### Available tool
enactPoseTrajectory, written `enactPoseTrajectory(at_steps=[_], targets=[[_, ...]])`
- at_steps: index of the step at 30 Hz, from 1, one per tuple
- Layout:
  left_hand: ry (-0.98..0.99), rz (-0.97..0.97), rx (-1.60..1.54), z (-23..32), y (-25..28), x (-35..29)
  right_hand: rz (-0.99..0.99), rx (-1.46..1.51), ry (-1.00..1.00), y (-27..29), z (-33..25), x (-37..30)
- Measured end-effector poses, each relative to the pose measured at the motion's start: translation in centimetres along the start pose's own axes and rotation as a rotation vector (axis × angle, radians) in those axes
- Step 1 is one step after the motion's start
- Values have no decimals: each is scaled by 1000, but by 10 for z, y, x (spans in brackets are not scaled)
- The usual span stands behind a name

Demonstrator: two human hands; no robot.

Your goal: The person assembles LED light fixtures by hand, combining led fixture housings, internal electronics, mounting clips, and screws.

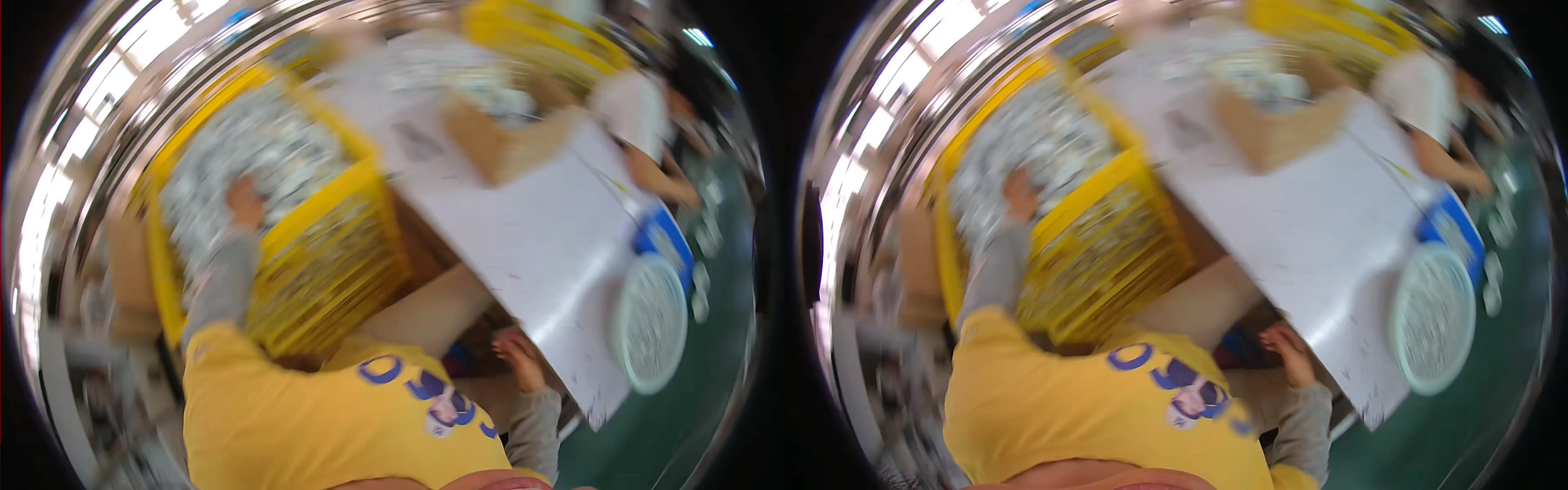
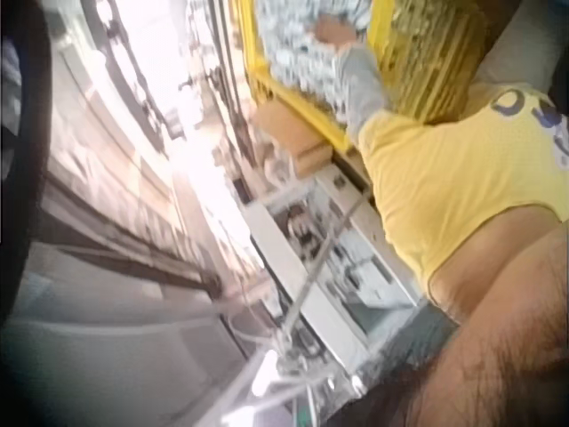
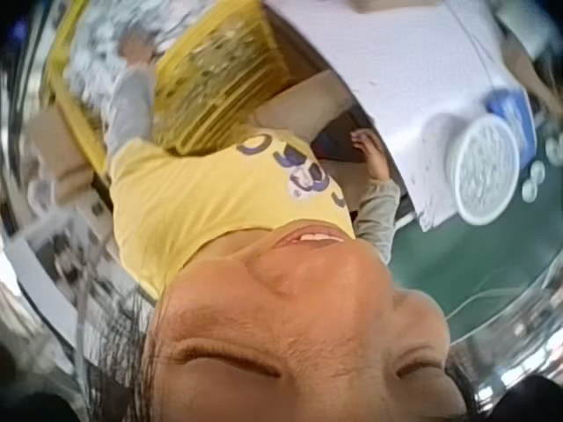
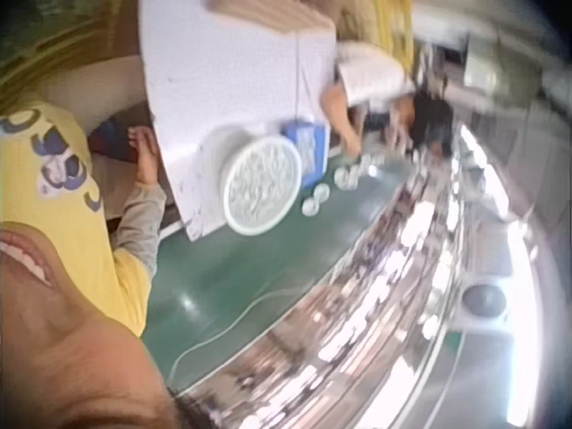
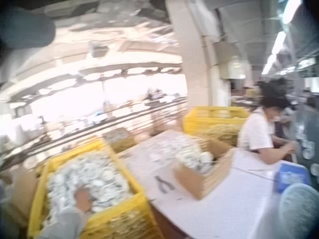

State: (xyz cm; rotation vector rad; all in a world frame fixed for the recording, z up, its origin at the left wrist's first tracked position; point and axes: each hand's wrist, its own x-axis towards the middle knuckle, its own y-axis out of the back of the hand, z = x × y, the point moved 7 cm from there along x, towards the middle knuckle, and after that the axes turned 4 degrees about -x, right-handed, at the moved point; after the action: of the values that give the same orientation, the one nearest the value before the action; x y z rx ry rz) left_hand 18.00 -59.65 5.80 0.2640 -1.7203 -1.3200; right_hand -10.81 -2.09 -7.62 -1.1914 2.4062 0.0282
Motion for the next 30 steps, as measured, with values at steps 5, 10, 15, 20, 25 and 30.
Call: enactPoseTrajectory(at_steps=[5,10,15,20,25,30], targets=[[-16,-93,-108,29,26,-14,65,10,-63,20,29,1],[0,-218,-175,28,71,-36,108,-28,-88,47,62,5],[-34,-193,-69,26,80,-58,142,-27,-143,66,78,2],[153,-145,7,-5,94,-77,127,-4,-158,64,75,5],[397,-270,-58,-63,79,-108,91,-19,-150,49,62,4],[564,-82,-93,-70,100,-99,30,13,-90,38,50,2]])
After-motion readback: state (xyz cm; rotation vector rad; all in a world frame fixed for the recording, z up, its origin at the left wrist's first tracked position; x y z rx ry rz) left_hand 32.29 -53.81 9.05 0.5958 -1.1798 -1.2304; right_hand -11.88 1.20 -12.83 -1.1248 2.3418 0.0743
